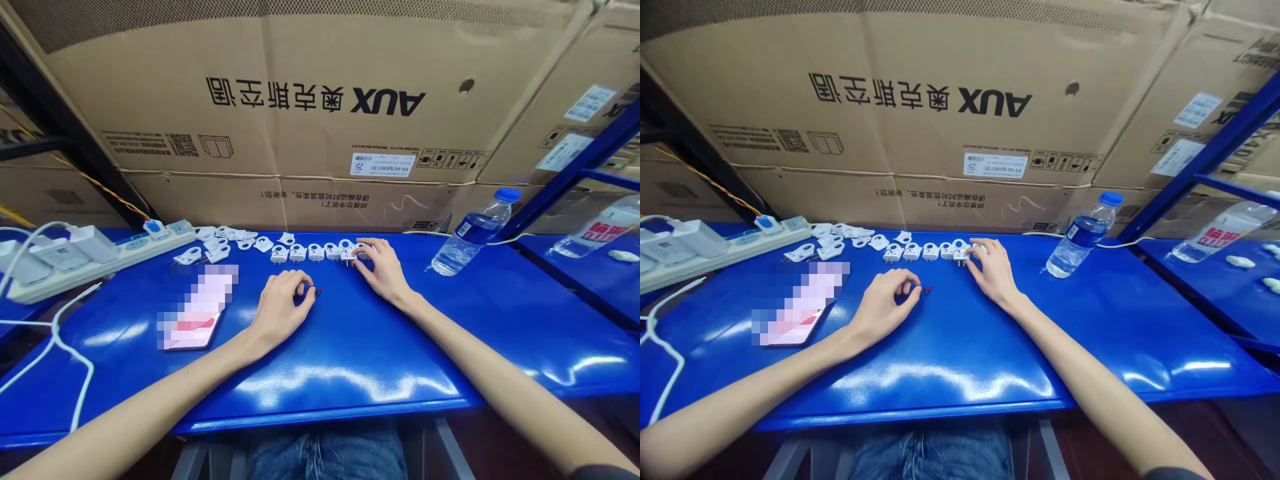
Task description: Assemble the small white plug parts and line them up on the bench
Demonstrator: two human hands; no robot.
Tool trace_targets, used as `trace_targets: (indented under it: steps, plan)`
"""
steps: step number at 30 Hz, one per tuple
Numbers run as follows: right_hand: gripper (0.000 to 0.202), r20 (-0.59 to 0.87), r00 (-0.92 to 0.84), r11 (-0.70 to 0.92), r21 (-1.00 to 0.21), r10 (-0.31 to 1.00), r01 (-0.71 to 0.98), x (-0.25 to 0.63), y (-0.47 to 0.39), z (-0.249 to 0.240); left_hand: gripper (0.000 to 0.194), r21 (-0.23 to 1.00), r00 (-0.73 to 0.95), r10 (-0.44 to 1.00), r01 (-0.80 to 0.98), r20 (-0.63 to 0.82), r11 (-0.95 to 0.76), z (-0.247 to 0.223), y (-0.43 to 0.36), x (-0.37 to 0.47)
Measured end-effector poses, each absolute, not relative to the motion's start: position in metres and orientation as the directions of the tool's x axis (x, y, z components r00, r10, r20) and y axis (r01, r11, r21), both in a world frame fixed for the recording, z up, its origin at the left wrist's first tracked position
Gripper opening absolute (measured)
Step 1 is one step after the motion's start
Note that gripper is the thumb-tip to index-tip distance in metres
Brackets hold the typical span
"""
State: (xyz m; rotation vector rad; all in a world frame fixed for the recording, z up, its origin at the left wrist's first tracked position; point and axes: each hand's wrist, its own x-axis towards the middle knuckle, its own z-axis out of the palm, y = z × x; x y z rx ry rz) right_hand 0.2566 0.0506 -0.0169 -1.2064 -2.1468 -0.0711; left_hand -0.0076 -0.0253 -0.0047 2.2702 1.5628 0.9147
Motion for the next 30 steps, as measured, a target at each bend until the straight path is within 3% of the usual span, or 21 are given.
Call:
trace_targets:
  steps: [8, 14, 30]
  plan:
    - [0.015, 0.640, -0.501, 0.745, -0.177, 0.583, 0.643, 0.227, 0.012, -0.002, 0.016, 0.586, 0.162, 0.902, 0.712, 0.400, -0.387, -0.004, -0.026, -0.007]
    - [0.015, 0.670, -0.537, 0.791, -0.123, 0.512, 0.600, 0.217, 0.002, -0.005, 0.013, 0.552, 0.191, 0.878, 0.714, 0.438, -0.431, -0.005, -0.027, -0.008]
    - [0.019, 0.635, -0.607, 0.802, -0.034, 0.478, 0.596, 0.216, -0.001, -0.003, 0.009, 0.521, 0.221, 0.849, 0.707, 0.480, -0.479, -0.007, -0.027, -0.009]
